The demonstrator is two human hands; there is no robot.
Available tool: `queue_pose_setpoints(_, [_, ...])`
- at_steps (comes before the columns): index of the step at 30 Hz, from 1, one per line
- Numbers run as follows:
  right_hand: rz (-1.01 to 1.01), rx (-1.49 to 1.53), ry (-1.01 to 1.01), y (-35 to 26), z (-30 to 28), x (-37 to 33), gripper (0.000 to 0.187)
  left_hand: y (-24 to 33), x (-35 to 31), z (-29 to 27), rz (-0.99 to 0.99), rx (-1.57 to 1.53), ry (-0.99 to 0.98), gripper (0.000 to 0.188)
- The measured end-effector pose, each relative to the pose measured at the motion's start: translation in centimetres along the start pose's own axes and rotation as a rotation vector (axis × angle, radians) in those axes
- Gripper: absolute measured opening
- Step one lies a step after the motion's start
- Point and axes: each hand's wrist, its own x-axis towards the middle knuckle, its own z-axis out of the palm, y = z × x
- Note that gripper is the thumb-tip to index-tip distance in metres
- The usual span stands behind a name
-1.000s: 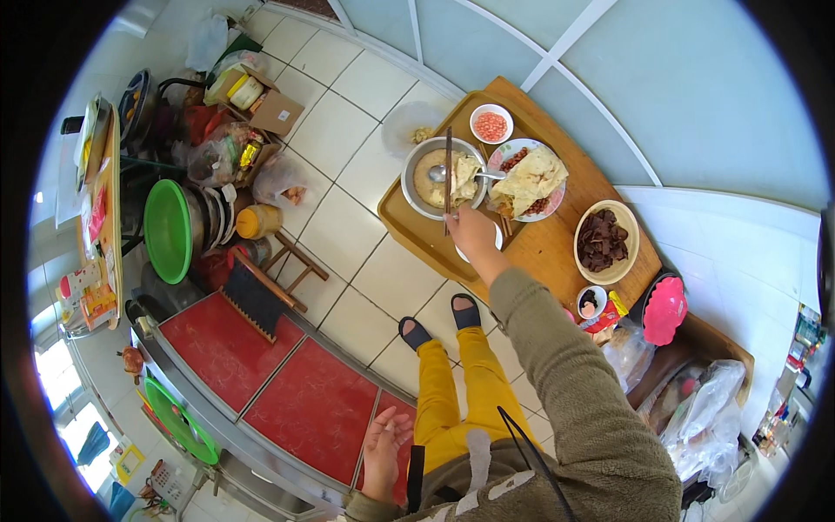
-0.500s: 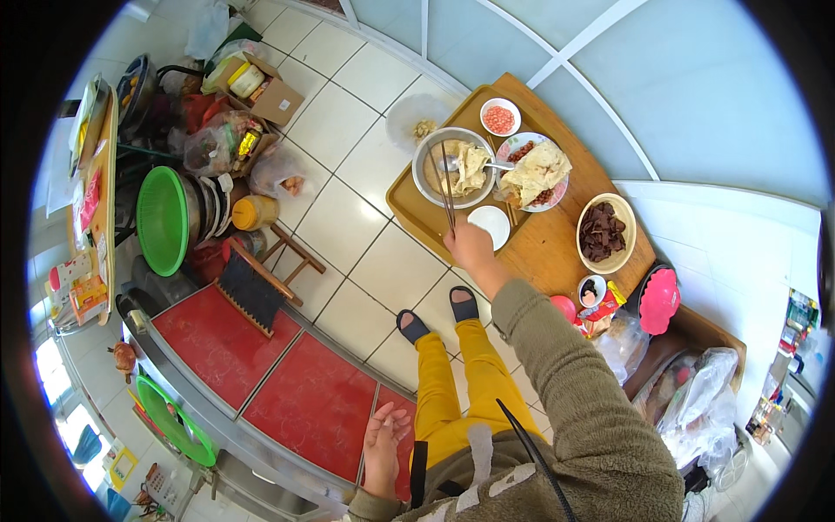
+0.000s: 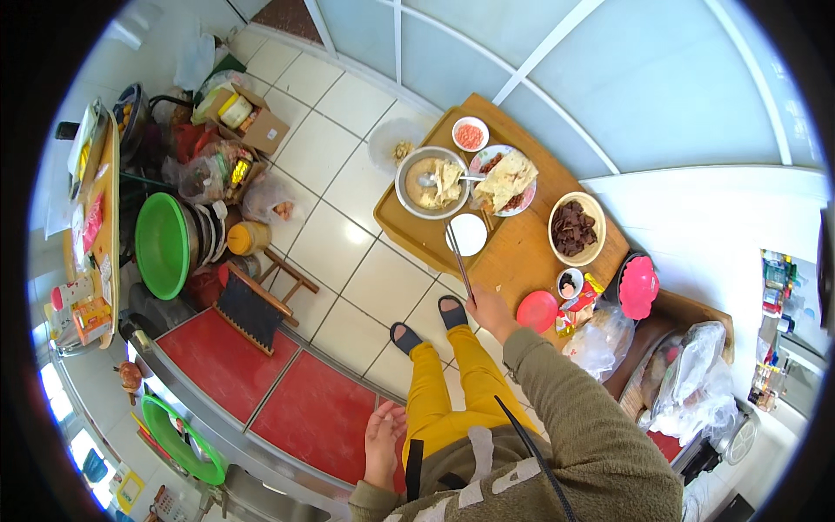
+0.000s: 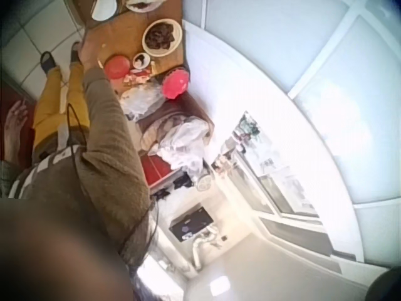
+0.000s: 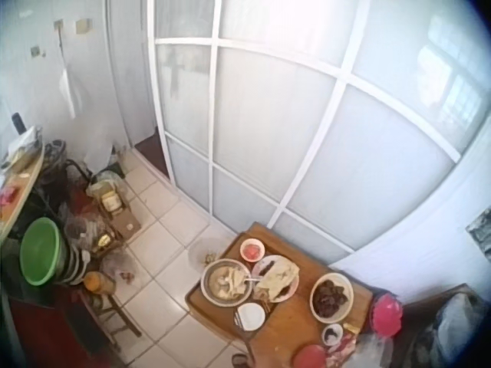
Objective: The person uses chopsticks to transfer cooked egg and other ingredients from a bowl onto a flatbread, then folds the flatbread into a wrap. They place the wrap on a tray with other items and pour hot water into a cup.
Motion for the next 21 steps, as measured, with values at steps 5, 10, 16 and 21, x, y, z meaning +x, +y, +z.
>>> queue_pose_setpoints(5, [0.037, -0.094, -0.149, 0.9, -1.1, -3.8, 0.021, 2.4, 1.1, 0.9, 0.034, 0.064, -0.093, 0.030])
queue_pose_setpoints(10, [0.005, -0.201, -0.230, 2.8, -0.2, -1.4, 0.020, 6.5, 3.5, 2.8, 0.088, 0.229, -0.120, 0.031])
queue_pose_setpoints(16, [-0.014, -0.216, -0.189, 3.8, 3.6, 5.0, 0.017, 8.2, 9.2, 4.3, 0.028, 0.345, -0.080, 0.035])
queue_pose_setpoints(21, [0.013, -0.232, -0.182, 4.9, 4.0, 8.0, 0.013, 7.7, 17.3, 7.4, -0.066, 0.461, -0.105, 0.035])
